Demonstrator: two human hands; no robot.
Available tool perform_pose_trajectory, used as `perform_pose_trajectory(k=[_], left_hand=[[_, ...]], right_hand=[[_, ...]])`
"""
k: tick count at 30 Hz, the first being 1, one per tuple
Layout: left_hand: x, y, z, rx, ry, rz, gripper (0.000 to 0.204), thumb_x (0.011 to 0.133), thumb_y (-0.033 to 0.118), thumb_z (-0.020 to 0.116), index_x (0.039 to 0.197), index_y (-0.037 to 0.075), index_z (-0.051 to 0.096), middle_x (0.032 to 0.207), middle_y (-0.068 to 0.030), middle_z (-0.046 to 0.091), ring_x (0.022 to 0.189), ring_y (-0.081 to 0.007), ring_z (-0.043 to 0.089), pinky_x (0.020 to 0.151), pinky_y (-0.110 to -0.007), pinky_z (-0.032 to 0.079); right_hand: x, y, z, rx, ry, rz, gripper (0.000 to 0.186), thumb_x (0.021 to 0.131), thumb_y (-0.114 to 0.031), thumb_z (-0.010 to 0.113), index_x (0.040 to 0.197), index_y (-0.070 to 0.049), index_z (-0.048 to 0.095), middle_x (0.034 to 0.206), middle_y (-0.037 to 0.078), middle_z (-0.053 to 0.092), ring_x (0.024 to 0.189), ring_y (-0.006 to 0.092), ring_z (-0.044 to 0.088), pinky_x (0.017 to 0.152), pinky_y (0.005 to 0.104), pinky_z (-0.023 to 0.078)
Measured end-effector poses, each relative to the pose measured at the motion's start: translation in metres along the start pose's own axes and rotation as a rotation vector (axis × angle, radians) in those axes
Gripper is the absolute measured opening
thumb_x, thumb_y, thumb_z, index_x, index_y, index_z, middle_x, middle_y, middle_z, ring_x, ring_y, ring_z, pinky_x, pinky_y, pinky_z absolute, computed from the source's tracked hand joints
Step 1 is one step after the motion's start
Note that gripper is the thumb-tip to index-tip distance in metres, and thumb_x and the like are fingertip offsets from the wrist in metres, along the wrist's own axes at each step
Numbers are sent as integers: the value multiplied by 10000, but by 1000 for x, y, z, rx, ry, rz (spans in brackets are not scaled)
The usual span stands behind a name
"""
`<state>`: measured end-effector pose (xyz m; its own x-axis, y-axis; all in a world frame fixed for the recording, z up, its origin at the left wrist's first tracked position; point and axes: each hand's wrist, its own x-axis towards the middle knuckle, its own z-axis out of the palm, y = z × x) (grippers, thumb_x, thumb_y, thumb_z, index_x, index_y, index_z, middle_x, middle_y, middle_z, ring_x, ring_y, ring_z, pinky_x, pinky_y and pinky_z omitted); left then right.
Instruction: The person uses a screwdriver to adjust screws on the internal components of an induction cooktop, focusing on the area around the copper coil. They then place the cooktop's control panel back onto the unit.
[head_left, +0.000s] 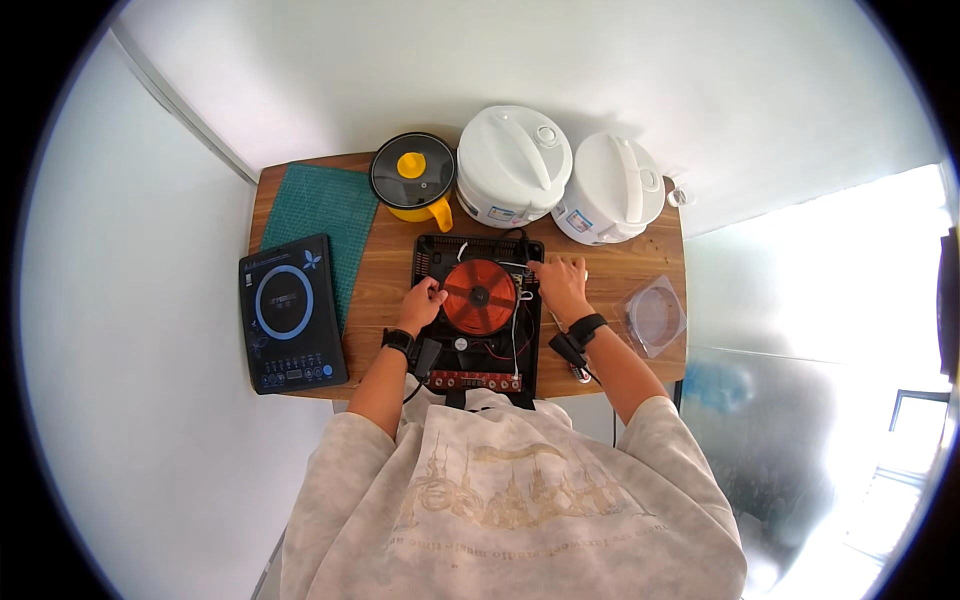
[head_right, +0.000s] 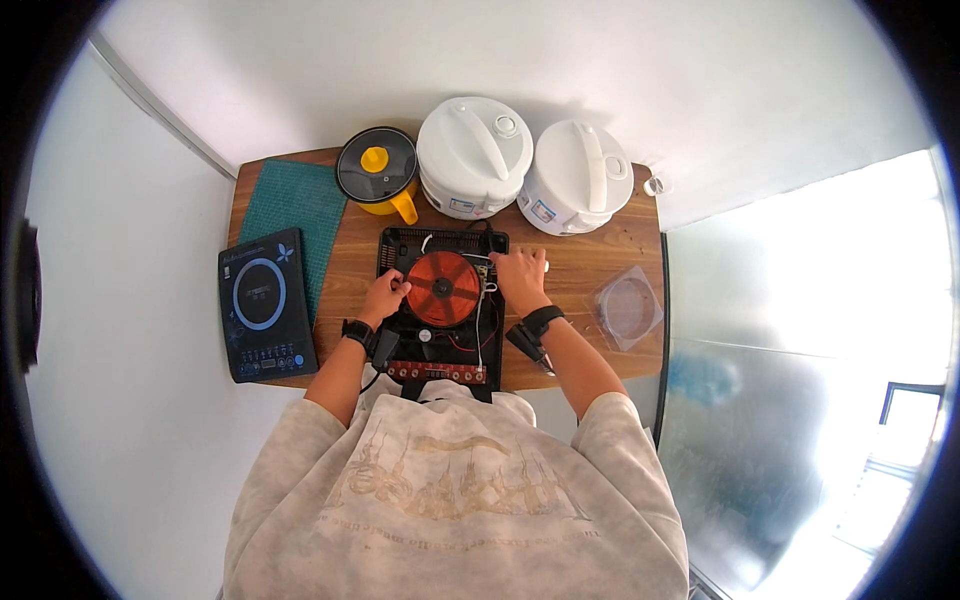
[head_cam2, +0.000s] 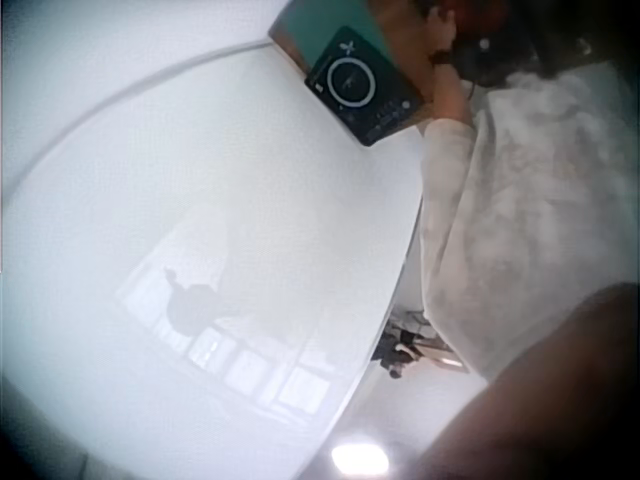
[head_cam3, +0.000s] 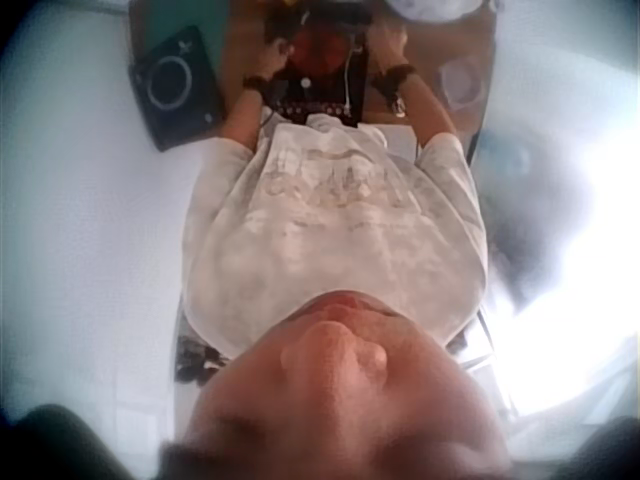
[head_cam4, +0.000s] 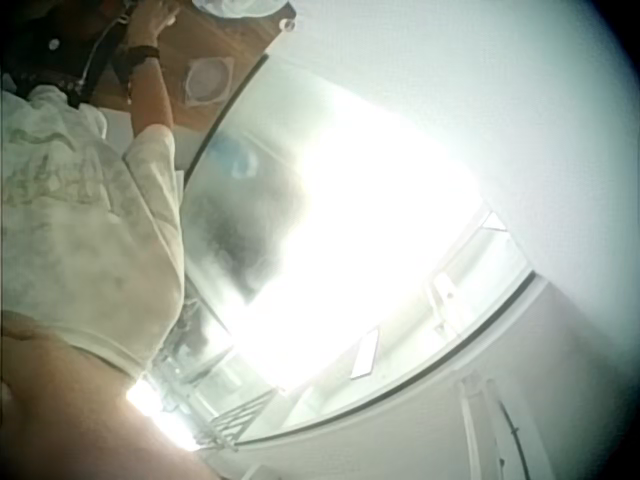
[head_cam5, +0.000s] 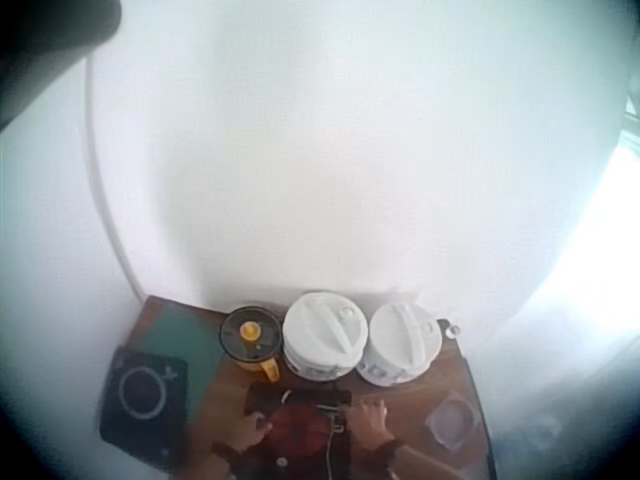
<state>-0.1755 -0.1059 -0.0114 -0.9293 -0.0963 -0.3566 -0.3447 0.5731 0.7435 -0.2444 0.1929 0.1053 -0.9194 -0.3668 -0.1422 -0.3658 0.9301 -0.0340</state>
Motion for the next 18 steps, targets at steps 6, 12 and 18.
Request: perform_pose_trajectory(k=[6,12,18], left_hand=[[2,-4,1,5,2,18,302,885,316,728,1019,72,610,847,-102,689,823,-304,678,733,-425,523],[2,-6,2,14,30,55,290,881,311,731,1006,78,611,834,-101,688,816,-311,677,723,-428,522],[5,-9,5,-25,7,44,289,879,305,732,1008,77,610,820,-108,683,814,-317,675,718,-430,520]], right_hand=[[2,0,4,-46,-23,-16,415,781,-104,700,1158,-280,714,951,94,674,953,267,663,849,463,412],[3,0,7,-54,-23,-24,407,780,-110,703,1156,-266,714,942,84,675,1002,250,648,847,467,416],[14,6,9,-38,-53,-70,333,815,-131,669,1117,-251,740,862,90,707,896,267,701,754,471,486]])
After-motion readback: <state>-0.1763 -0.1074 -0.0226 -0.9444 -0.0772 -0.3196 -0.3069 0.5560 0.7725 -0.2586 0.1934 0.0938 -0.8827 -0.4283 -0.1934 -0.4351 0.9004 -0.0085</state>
